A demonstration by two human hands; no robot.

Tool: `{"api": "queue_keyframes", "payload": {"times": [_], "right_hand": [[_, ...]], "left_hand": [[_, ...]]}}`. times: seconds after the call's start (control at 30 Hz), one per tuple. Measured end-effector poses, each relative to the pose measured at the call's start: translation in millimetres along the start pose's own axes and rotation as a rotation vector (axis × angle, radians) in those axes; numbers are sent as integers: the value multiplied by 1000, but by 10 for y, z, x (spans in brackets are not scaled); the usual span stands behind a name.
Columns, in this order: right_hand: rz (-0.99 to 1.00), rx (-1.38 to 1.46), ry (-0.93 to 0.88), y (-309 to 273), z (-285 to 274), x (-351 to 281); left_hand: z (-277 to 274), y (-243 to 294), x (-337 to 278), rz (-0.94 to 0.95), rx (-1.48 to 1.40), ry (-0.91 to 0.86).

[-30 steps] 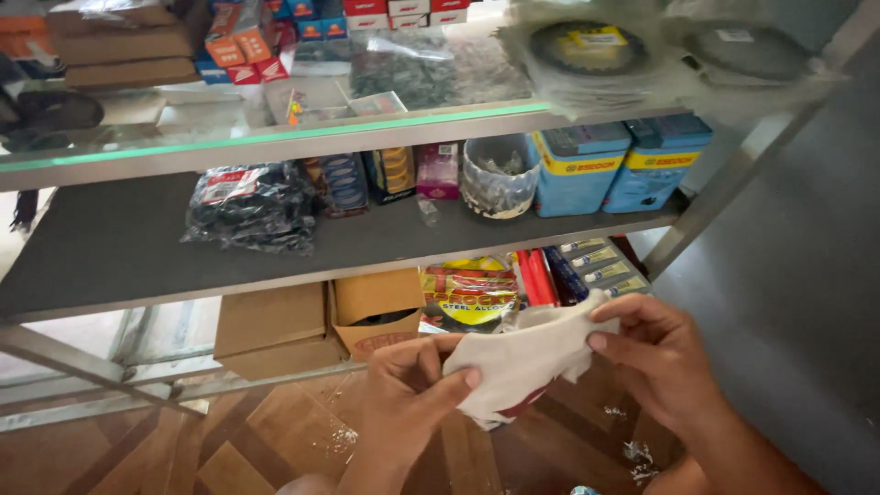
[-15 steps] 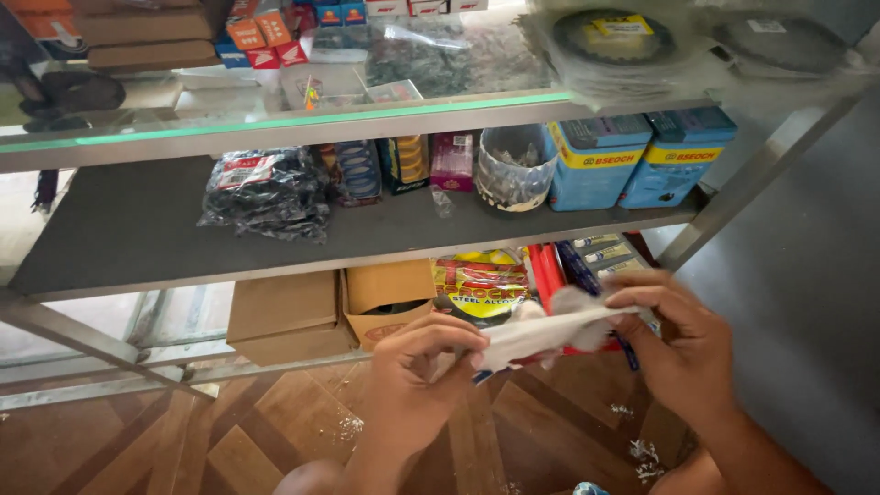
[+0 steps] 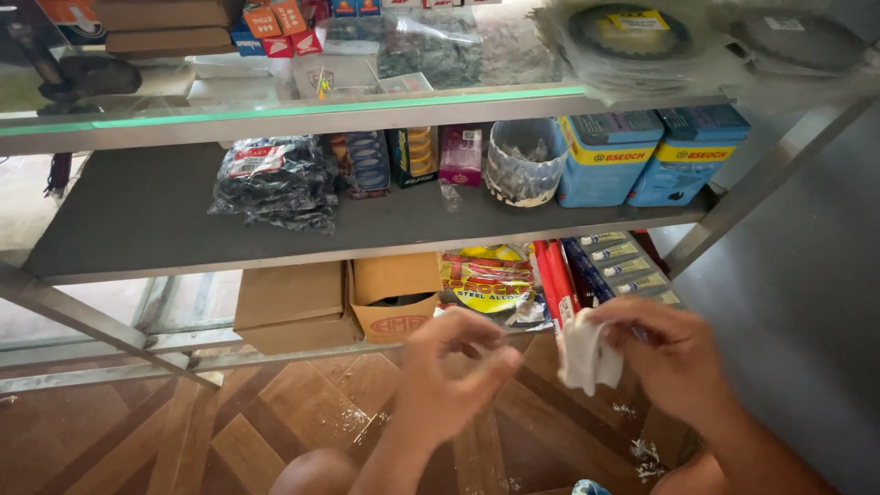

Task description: The person sits on the floor in front of a glass display shelf and cleans various mechanical parts. They use a white cloth to wipe a clutch plate and a center spring box, then place the items back on the shelf.

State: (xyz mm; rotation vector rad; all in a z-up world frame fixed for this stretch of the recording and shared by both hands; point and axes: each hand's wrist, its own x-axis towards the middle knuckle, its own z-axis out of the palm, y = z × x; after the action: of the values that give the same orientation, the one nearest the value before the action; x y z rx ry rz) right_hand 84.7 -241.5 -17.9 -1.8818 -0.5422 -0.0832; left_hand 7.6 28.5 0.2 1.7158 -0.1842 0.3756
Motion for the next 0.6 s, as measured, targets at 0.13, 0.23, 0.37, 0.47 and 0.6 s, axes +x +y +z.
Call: {"api": "queue_keyframes", "payload": {"times": [0.13,0.23,0.37,0.47,0.6], "right_hand": [[-75,-123,-129,-176,152,-21],[80,-64,-193,-348,219,-40],[78,30,-259,-372,213,-23],[48,-23,-218,-261,155,30],[60,-176,-129,-223,114,68]], "left_hand": [[187,114,-67,-33,175,-270],[333,63,-116,98,82,-202],[267,-7,-97,31,202,-176],[189,-102,-48,27,327,-199],[135,-104,8,134,373,-121]]}}
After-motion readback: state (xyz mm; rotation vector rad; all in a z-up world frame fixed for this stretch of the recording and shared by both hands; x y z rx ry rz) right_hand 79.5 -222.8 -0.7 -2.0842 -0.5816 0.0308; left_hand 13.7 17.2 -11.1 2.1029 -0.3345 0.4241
